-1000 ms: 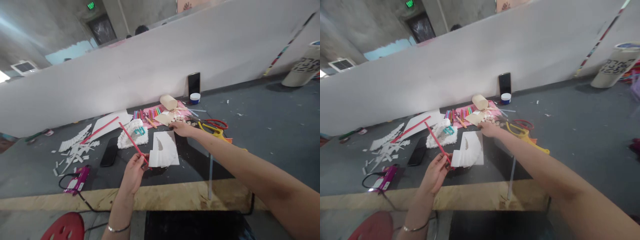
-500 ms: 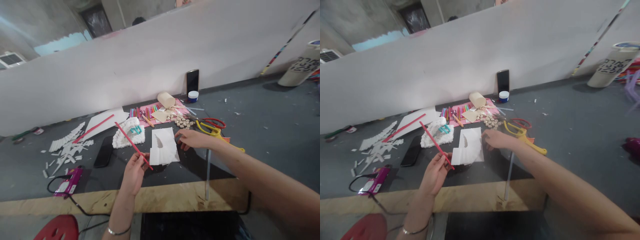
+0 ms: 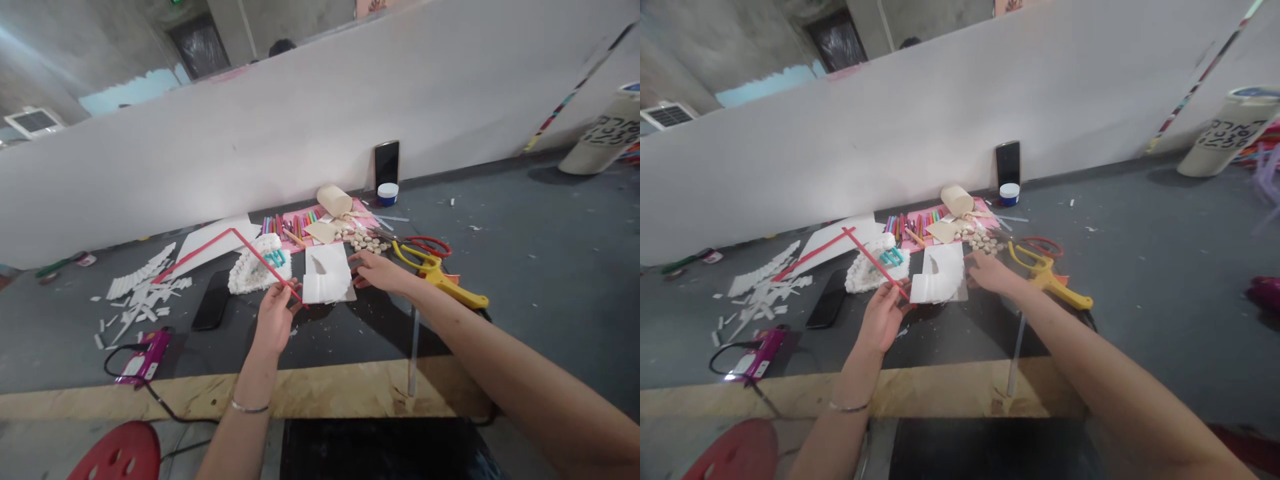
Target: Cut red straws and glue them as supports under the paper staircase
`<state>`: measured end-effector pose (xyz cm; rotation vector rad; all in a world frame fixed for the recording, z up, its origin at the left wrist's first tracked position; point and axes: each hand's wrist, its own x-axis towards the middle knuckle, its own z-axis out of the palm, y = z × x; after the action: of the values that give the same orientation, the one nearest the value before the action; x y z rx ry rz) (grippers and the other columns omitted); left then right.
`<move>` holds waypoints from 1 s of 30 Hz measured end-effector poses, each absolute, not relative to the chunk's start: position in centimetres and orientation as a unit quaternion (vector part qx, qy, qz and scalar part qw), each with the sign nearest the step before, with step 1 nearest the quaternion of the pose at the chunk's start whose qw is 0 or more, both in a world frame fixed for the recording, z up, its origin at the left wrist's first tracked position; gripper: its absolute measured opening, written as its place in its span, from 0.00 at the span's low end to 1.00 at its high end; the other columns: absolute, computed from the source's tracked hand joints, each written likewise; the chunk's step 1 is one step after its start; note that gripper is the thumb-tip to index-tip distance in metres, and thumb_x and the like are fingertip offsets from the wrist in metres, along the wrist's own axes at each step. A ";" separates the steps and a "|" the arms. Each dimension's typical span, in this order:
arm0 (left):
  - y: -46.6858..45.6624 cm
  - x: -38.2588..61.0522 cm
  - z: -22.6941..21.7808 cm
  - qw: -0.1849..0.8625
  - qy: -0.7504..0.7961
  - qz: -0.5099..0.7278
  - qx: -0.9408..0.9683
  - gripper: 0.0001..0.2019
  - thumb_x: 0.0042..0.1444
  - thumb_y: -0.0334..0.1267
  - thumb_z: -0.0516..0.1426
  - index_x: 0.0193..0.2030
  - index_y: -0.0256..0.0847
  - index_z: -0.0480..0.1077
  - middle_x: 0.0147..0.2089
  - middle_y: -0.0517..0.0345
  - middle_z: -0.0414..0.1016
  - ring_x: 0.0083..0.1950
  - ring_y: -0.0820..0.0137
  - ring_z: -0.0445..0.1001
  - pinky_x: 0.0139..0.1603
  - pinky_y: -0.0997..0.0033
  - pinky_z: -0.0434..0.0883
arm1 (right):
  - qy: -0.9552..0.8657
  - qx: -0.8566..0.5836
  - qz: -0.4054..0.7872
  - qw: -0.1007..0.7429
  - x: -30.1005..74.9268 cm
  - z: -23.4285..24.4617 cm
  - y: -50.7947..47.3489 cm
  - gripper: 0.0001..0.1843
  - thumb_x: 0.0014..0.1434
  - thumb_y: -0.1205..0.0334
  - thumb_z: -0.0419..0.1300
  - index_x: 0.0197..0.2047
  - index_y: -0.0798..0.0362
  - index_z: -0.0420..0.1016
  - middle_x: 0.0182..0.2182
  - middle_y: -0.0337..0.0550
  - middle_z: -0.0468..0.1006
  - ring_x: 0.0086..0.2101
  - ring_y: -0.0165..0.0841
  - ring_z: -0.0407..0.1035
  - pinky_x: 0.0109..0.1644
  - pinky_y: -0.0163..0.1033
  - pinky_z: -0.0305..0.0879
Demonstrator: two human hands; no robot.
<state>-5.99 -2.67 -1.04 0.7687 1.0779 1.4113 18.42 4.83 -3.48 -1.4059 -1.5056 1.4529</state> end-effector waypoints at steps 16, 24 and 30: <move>-2.8 -6.2 -2.5 0.567 0.449 0.610 0.325 0.13 0.48 0.43 0.66 0.35 0.40 0.71 0.45 0.54 0.75 0.49 0.65 0.72 0.41 0.66 0.72 | -0.639 -0.503 0.500 0.296 18.8 -4.5 3.8 0.20 0.57 0.74 0.51 0.53 0.54 0.64 0.43 0.49 0.78 0.35 0.30 0.75 0.40 0.36 0.75; -3.3 -6.1 -2.5 0.526 0.471 0.611 0.358 0.14 0.47 0.44 0.67 0.36 0.39 0.72 0.42 0.54 0.76 0.44 0.68 0.74 0.43 0.68 0.73 | -0.631 -0.517 0.500 0.292 19.8 -4.5 3.4 0.20 0.59 0.72 0.51 0.54 0.51 0.63 0.48 0.47 0.76 0.36 0.29 0.75 0.43 0.38 0.74; -5.5 -6.2 -1.5 0.365 0.558 0.578 0.471 0.12 0.53 0.45 0.63 0.39 0.41 0.74 0.37 0.57 0.77 0.40 0.69 0.75 0.45 0.71 0.71 | -0.736 -0.517 0.320 0.298 20.6 -2.5 1.2 0.14 0.58 0.69 0.54 0.48 0.52 0.69 0.45 0.45 0.76 0.39 0.32 0.73 0.47 0.39 0.69</move>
<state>-6.19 -5.52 -1.55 1.2121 1.4345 1.4856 20.64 1.17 -2.51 -1.3726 -1.9563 0.8489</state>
